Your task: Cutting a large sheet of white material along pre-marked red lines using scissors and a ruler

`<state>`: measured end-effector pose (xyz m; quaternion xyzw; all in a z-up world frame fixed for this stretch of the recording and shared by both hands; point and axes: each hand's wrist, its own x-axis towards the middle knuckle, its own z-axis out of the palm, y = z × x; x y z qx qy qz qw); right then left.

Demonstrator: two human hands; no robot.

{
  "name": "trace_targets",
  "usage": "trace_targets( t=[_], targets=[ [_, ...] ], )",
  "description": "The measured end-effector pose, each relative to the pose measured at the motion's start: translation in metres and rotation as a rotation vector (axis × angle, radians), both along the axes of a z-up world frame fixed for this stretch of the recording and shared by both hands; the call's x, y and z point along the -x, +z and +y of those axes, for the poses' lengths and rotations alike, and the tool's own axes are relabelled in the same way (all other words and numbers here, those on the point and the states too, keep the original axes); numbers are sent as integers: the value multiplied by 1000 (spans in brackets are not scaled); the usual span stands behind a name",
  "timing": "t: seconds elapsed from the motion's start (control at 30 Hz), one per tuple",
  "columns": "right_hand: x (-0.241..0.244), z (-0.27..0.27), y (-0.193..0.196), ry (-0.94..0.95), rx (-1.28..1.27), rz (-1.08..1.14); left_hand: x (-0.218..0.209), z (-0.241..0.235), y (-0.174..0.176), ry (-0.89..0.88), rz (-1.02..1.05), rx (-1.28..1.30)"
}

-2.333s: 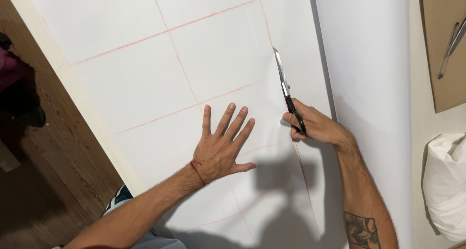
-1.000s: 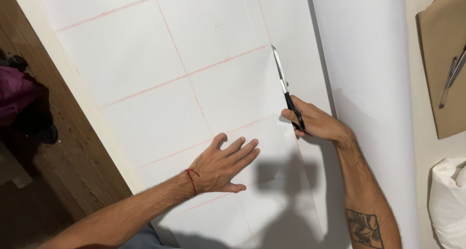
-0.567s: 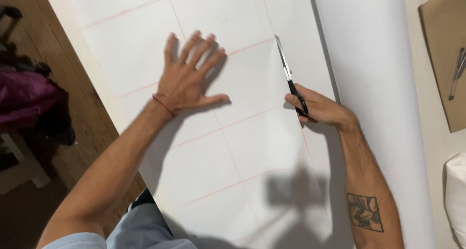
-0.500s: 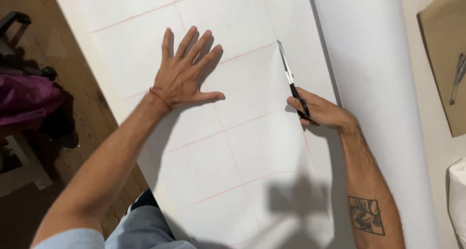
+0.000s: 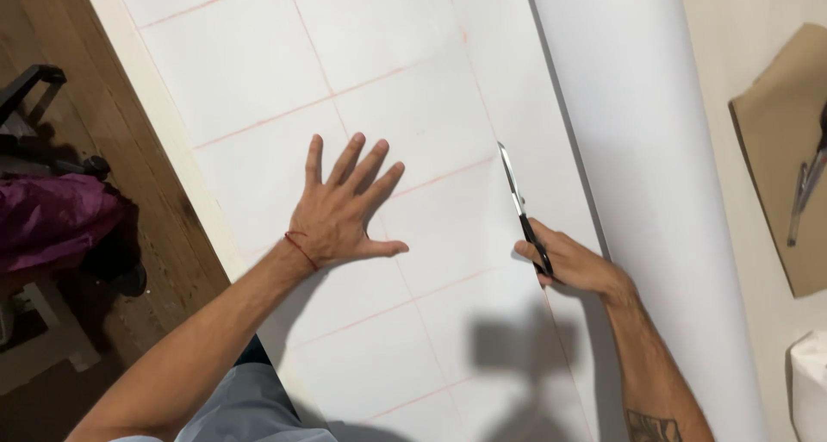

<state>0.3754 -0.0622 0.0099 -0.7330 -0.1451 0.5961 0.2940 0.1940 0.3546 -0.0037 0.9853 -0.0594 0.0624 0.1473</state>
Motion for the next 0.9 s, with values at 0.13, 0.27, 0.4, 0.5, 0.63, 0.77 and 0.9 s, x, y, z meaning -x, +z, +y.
trace_targets(
  t=[0.13, 0.27, 0.4, 0.5, 0.63, 0.77, 0.9],
  targets=[
    [-5, 5, 1, -39, -14, 17, -2, 0, -3, -2, 128, 42],
    [-10, 10, -2, -60, -18, 14, -4, 0, -3, -6, 173, 32],
    [-17, 19, -1, -55, 7, 13, -5, 3, -2, -15, 197, 34],
    [-24, 30, 4, -13, 50, -13, -6, 3, -2, -14, 201, 23],
    [-31, 37, 4, 0, 73, -9, -7, 4, -2, -15, 192, 24],
    [-38, 43, 5, 10, 87, -16, -7, 4, -4, -13, 169, 28],
    [-45, 49, 3, 33, 89, -21, -8, 4, -4, -12, 179, 29]
  ],
)
